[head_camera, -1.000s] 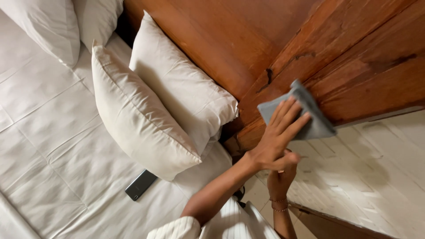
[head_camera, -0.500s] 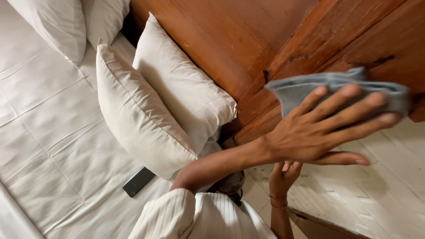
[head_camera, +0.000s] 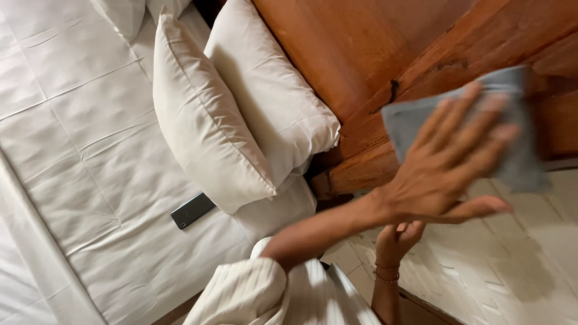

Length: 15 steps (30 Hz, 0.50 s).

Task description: The person wipes the wooden bed frame with a gray cloth. They clean the vertical posts and horizontal rails, moving around the bed to reach different sections. A smartphone is visible on the bed during the task.

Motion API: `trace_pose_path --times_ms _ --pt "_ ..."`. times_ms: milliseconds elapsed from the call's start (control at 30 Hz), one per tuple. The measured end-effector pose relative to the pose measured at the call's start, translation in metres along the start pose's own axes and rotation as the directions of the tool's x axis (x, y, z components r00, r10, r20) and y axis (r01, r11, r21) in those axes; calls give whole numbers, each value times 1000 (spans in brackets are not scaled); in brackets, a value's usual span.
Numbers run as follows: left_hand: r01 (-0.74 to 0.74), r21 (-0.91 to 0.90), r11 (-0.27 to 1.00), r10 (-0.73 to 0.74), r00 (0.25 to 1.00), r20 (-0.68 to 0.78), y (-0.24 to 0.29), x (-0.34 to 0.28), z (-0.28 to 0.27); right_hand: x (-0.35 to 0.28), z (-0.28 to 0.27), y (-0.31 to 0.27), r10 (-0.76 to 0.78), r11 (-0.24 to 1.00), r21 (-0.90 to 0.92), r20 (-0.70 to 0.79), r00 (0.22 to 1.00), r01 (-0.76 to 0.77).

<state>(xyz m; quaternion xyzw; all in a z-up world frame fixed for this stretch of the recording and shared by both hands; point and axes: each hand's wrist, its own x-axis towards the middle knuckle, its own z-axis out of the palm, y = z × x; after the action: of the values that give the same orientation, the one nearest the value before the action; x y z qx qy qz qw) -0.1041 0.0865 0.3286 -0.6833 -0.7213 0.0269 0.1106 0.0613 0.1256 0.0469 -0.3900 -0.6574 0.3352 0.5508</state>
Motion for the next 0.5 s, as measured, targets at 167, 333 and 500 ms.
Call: trace_pose_path --times_ms 167,333,500 --pt "-336 -786 519 -659 430 -618 79 17 180 7 2 -17 -92 989 -106 111 990 104" --pt "-363 -853 375 -742 433 -511 89 8 262 11 -5 16 -61 996 78 149 987 50" --pt "-325 -915 241 -814 445 -372 107 7 329 14 -3 23 -42 993 120 266 963 10"
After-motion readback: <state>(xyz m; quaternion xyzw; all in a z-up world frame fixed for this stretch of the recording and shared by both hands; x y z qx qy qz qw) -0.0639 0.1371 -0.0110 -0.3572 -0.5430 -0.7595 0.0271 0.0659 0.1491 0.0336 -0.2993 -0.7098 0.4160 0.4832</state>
